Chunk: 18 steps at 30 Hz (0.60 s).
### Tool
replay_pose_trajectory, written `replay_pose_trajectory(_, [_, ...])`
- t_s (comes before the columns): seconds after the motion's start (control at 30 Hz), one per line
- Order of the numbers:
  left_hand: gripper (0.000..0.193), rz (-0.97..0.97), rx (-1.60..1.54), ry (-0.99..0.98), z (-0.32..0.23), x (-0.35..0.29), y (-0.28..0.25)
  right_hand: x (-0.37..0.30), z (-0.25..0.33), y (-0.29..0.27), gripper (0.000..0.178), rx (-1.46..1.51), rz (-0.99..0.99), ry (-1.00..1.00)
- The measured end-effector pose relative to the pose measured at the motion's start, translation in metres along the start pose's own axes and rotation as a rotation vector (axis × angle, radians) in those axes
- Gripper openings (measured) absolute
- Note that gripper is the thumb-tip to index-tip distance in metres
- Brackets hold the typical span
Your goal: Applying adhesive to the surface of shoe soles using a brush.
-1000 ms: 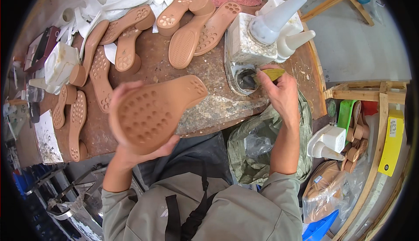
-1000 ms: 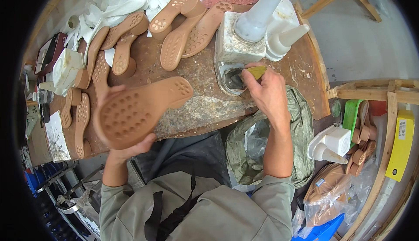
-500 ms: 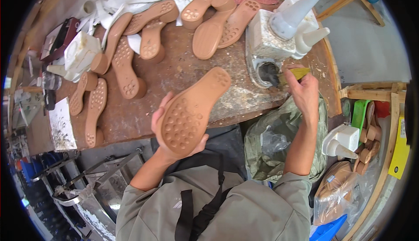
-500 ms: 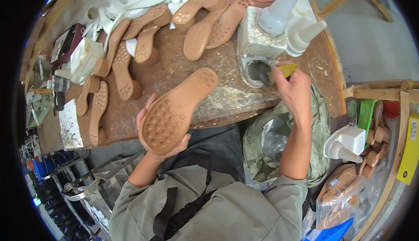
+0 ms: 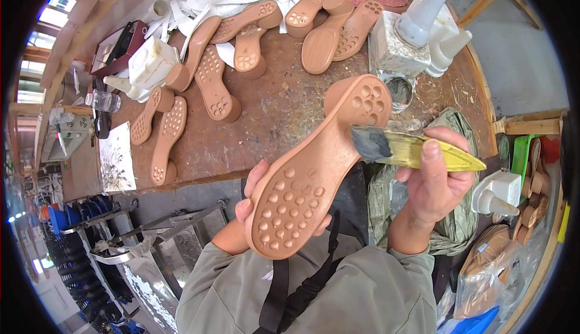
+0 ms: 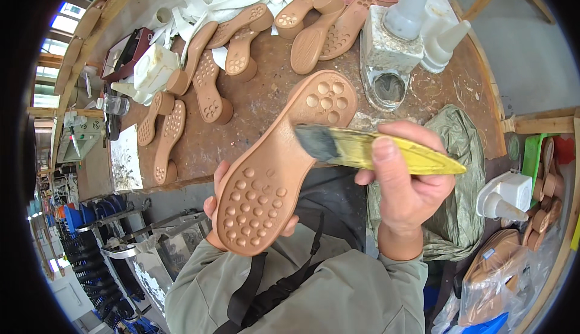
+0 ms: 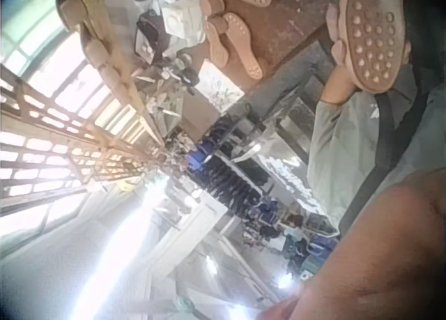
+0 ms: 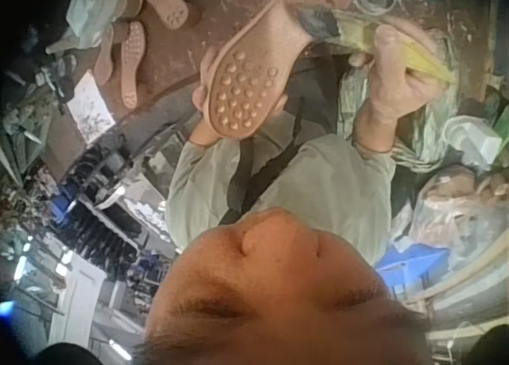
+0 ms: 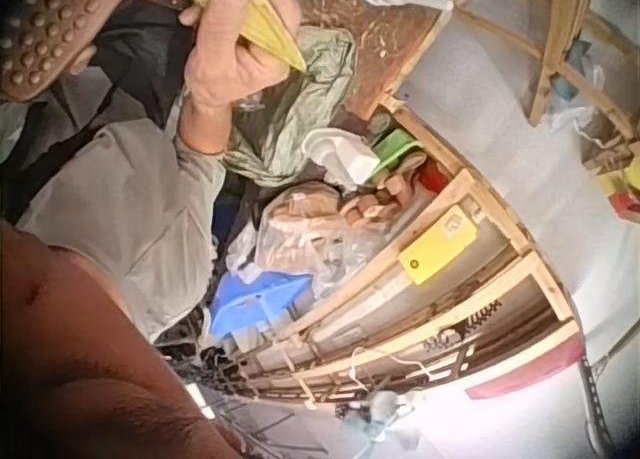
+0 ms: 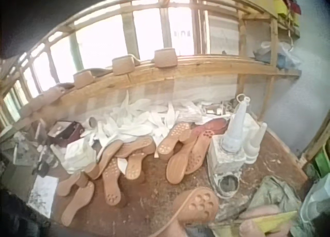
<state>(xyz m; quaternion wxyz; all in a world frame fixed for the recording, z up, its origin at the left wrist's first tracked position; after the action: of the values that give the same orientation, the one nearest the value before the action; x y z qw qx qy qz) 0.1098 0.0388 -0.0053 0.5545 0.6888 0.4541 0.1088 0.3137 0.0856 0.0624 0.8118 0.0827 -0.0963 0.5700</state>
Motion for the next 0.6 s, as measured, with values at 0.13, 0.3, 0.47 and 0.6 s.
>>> replay_pose_trajectory(0.13, [0.090, -0.015, 0.008, -0.019, 0.002, -0.013, 0.000, -0.008, 0.014, 0.007, 0.017, 0.006, 0.002, -0.025])
replay_pose_trajectory(0.3, [0.089, 0.057, 0.007, -0.009, 0.006, -0.033, -0.002, -0.013, 0.024, 0.011, 0.017, 0.016, 0.007, -0.037])
replay_pose_trajectory(0.47, [0.089, 0.137, 0.008, -0.006, 0.013, -0.049, -0.004, -0.006, 0.033, 0.009, 0.017, 0.041, 0.011, -0.039])
replay_pose_trajectory(0.6, [0.088, 0.208, 0.008, -0.006, 0.018, -0.068, -0.009, 0.006, 0.037, -0.002, 0.017, -0.005, -0.006, -0.063])
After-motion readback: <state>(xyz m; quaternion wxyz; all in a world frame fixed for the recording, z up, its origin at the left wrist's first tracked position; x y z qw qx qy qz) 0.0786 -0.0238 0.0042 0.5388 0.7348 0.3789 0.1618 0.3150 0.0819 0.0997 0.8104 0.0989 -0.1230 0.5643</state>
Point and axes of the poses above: each hand's wrist, its own x-axis towards the middle knuckle, its own y-axis out of the palm, z = x × y, the point moved 6 cm from there along x, towards the middle knuckle, and after that the axes turned 13 degrees about -x, right-handed, at the moved point
